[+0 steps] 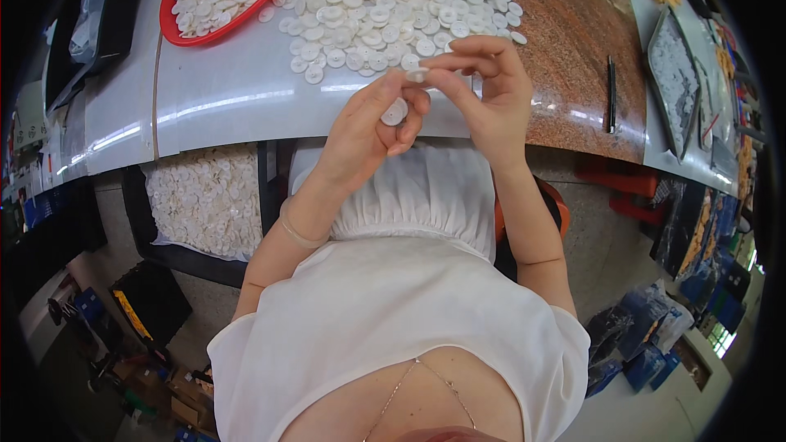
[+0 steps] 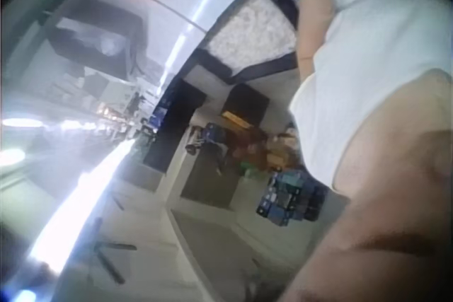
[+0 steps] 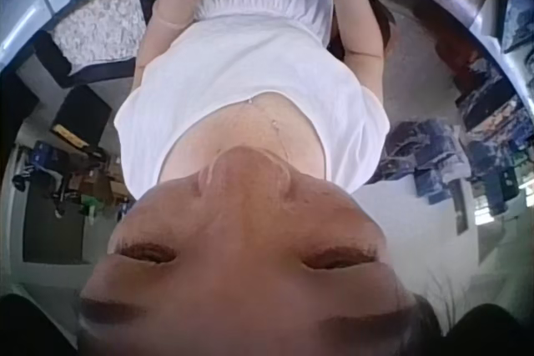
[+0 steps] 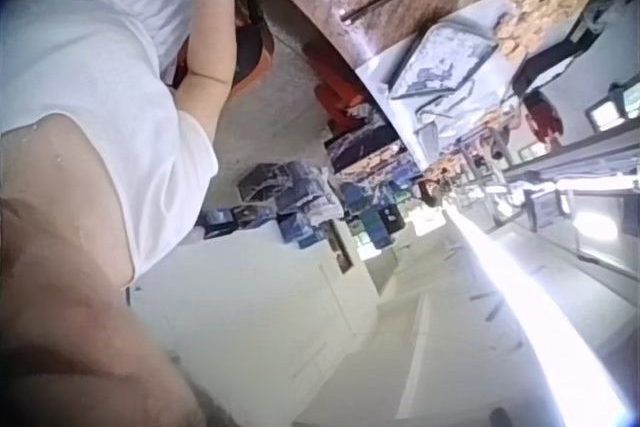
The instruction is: Inspecting and sorting white plastic caps on a workbench in a factory environment.
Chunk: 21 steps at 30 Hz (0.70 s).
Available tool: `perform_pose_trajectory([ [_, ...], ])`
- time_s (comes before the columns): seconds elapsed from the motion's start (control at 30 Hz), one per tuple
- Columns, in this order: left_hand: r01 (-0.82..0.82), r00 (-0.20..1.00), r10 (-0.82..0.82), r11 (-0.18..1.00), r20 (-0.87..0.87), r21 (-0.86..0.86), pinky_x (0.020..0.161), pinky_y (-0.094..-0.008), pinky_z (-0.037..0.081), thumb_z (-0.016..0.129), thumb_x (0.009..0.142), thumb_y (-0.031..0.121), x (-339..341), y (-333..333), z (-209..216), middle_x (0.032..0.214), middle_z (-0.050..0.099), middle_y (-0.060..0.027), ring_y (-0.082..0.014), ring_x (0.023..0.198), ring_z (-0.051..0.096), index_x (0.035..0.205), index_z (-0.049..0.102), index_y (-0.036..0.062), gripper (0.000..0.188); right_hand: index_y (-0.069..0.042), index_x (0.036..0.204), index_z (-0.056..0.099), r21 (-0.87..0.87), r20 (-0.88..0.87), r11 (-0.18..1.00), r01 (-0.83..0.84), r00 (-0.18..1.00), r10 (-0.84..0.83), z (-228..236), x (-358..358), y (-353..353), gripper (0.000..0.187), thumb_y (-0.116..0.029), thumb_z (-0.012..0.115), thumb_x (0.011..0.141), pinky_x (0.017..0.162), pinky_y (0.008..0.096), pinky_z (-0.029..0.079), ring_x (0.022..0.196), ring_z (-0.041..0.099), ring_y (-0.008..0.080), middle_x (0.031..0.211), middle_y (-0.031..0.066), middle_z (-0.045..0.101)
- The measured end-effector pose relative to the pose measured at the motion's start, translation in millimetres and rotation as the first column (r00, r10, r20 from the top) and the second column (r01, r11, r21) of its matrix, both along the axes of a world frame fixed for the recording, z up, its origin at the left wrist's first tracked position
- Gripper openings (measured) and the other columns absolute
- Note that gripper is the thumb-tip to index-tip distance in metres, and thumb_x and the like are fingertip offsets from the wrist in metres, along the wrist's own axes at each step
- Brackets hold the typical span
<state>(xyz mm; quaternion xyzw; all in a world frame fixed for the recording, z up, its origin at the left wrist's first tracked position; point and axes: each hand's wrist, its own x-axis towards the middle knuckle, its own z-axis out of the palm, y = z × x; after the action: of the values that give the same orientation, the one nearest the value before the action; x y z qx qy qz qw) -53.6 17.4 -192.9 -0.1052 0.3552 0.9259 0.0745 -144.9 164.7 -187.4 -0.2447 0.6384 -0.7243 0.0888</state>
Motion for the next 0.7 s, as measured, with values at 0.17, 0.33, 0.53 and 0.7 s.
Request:
perform_pose_trajectory([
  [0.17, 0.002, 0.998, -0.007, 0.997, -0.067, -0.079, 0.047, -0.0174, 0.034, 0.052, 0.101, 0.027, 0, -2, 0, 0.091, 0.057, -0.0033, -0.0052, 0.063, 0.045, 0.125, 0.053, 0.0021, 0.035, -0.002, 0.102, 0.058, 0.079, -0.335, 0.996, -0.041, 0.940, 0.065, -4, 1, 5, 0.023, 0.002, 0.070, 0.083, 0.083, 0.0258, 0.048, 0.092, 0.066, 0.0162, 0.099, 0.0122, 0.070],
  [0.33, -0.049, 0.988, 0.020, 0.982, -0.154, -0.181, 0.045, -0.0158, 0.031, 0.056, 0.099, 0.019, 8, -8, -2, 0.093, 0.059, -0.0037, -0.0020, 0.058, 0.042, 0.126, 0.052, 0.0038, 0.031, -0.007, 0.102, 0.065, 0.287, -0.378, 0.953, 0.094, 0.925, 0.023, -8, -17, 3, 0.023, -0.004, 0.071, 0.080, 0.080, 0.0301, 0.047, 0.092, 0.062, 0.0182, 0.105, 0.0063, 0.068],
  [0.53, -0.089, 0.979, 0.025, 0.944, -0.200, -0.316, 0.045, -0.0156, 0.029, 0.057, 0.098, 0.016, 8, -8, -1, 0.093, 0.060, -0.0037, -0.0004, 0.052, 0.035, 0.128, 0.050, 0.0054, 0.033, -0.013, 0.097, 0.070, 0.473, -0.701, 0.806, 0.356, 0.707, 0.099, -22, -22, -2, 0.023, -0.007, 0.072, 0.075, 0.079, 0.0337, 0.045, 0.090, 0.057, 0.0220, 0.102, 0.0001, 0.068],
  [0.7, -0.071, 0.981, 0.000, 0.934, -0.196, -0.350, 0.045, -0.0159, 0.027, 0.054, 0.099, 0.014, 8, -9, 0, 0.093, 0.056, -0.0047, -0.0019, 0.054, 0.034, 0.132, 0.044, 0.0056, 0.036, -0.011, 0.093, 0.070, 0.475, -0.744, 0.758, 0.448, 0.664, 0.074, -21, -22, -2, 0.017, -0.008, 0.073, 0.077, 0.076, 0.0319, 0.042, 0.085, 0.058, 0.0215, 0.098, -0.0009, 0.068],
])
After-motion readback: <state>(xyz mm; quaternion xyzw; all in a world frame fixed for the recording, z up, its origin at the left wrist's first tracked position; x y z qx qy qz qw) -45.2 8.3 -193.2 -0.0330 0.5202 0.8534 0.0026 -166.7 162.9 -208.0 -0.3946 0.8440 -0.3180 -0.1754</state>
